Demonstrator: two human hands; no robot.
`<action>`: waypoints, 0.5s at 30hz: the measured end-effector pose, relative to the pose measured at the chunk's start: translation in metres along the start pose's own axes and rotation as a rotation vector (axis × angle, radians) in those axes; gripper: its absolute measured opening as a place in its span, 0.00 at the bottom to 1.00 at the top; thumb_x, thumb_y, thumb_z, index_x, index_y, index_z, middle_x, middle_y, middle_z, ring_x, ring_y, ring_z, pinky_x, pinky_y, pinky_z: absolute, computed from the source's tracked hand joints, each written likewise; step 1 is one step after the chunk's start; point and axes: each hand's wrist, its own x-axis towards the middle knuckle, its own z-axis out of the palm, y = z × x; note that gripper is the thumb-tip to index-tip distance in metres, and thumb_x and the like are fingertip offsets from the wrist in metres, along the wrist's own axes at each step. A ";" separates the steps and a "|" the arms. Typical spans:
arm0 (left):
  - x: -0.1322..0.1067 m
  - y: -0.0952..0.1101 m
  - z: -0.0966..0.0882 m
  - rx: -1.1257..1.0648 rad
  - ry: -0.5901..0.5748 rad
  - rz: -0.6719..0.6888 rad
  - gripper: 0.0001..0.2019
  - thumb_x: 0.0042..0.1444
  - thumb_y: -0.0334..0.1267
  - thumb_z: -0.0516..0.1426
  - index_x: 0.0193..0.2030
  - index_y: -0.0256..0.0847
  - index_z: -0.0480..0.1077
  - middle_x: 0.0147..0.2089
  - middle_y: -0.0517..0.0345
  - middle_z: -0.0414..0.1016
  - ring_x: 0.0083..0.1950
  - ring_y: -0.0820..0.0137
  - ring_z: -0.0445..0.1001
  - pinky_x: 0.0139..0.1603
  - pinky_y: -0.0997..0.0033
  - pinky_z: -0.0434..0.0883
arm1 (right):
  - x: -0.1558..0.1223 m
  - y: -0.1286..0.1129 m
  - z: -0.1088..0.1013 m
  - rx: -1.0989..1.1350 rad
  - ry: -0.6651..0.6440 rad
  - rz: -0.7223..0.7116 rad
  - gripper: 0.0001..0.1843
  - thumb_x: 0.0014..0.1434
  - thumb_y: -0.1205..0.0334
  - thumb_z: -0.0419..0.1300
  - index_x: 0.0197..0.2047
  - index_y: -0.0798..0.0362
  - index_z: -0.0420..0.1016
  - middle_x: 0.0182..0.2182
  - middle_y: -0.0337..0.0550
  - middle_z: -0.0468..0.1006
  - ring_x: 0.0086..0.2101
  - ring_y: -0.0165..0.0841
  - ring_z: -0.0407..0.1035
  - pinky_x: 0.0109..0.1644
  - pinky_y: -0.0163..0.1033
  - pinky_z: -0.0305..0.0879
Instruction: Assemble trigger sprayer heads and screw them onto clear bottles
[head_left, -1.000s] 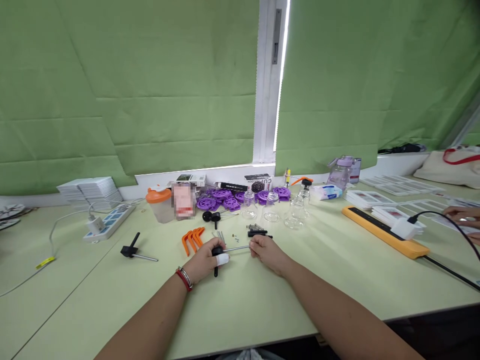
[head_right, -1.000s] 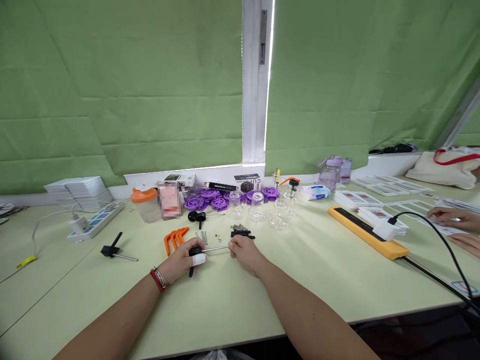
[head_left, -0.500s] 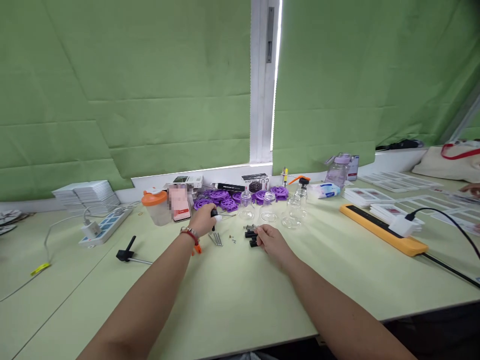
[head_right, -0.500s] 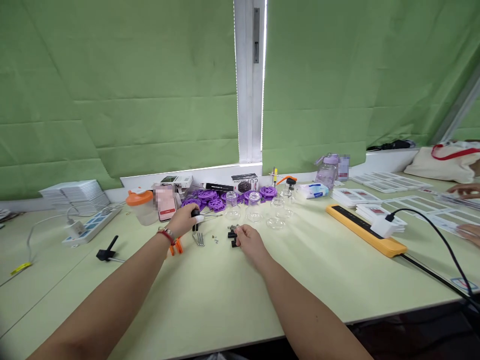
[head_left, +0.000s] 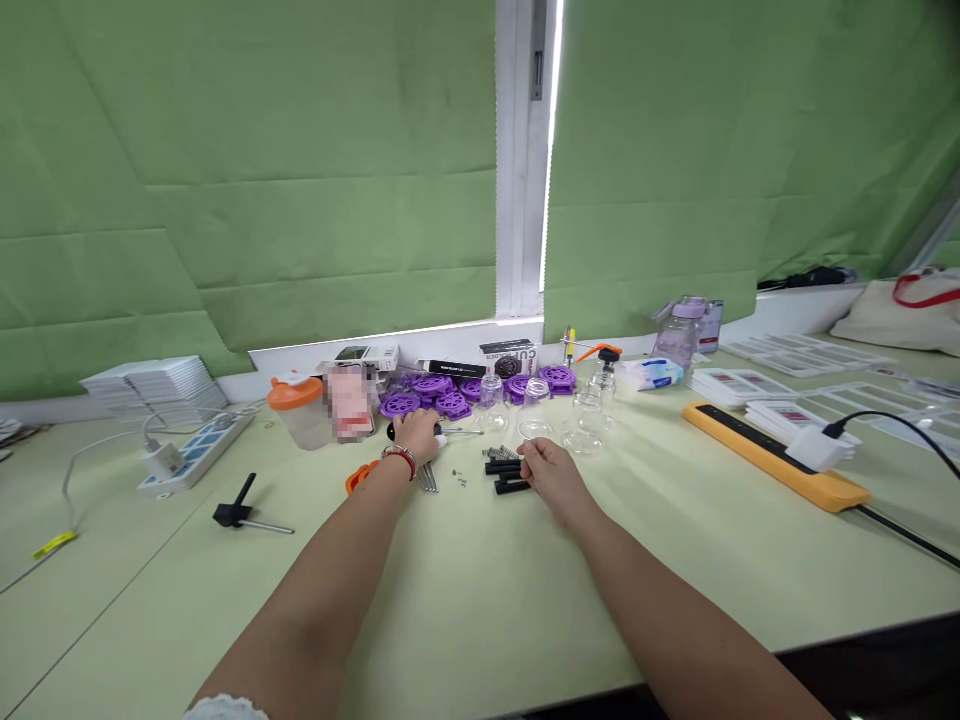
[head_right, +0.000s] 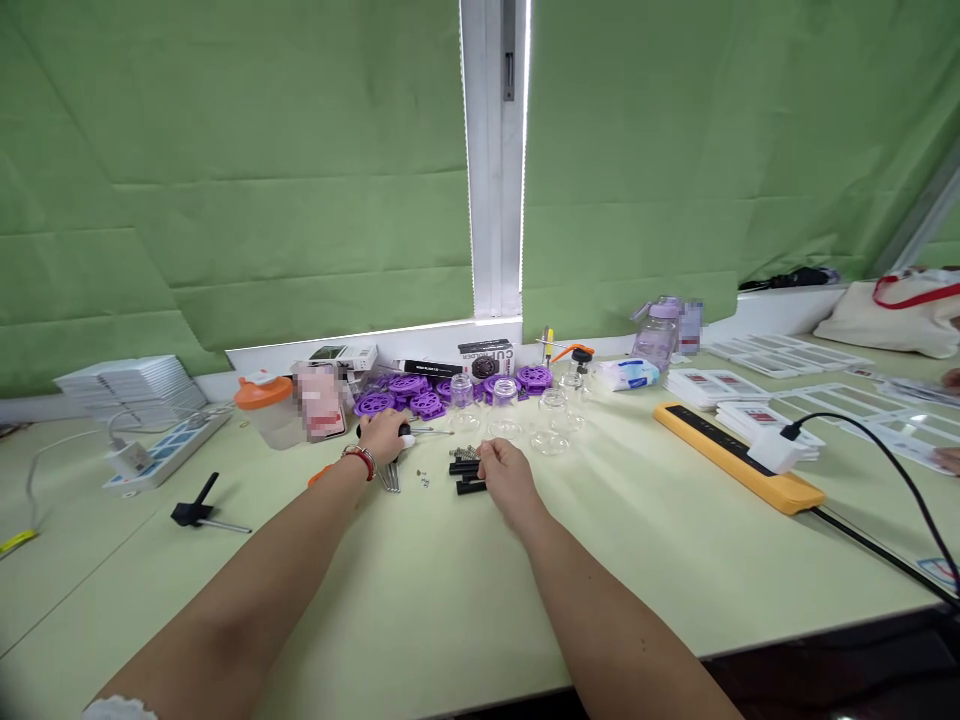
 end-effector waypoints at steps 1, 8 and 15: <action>-0.001 0.000 0.002 0.009 0.006 -0.002 0.11 0.48 0.38 0.56 0.40 0.42 0.70 0.46 0.48 0.70 0.49 0.56 0.66 0.51 0.54 0.54 | 0.000 0.000 0.000 -0.002 0.003 0.002 0.18 0.56 0.46 0.49 0.34 0.52 0.69 0.21 0.38 0.68 0.25 0.30 0.61 0.30 0.35 0.56; -0.010 0.002 -0.001 0.016 0.041 0.008 0.14 0.48 0.39 0.56 0.43 0.40 0.68 0.47 0.47 0.70 0.50 0.56 0.65 0.54 0.54 0.52 | -0.002 0.000 0.002 -0.080 -0.014 -0.014 0.17 0.56 0.49 0.49 0.33 0.53 0.69 0.20 0.38 0.68 0.24 0.30 0.59 0.28 0.34 0.55; -0.043 -0.030 -0.046 0.012 0.129 -0.015 0.18 0.50 0.44 0.54 0.48 0.41 0.66 0.52 0.49 0.69 0.54 0.57 0.64 0.56 0.56 0.53 | -0.008 -0.001 0.004 -0.182 -0.068 -0.015 0.17 0.55 0.49 0.49 0.32 0.53 0.70 0.21 0.38 0.69 0.22 0.29 0.58 0.27 0.34 0.54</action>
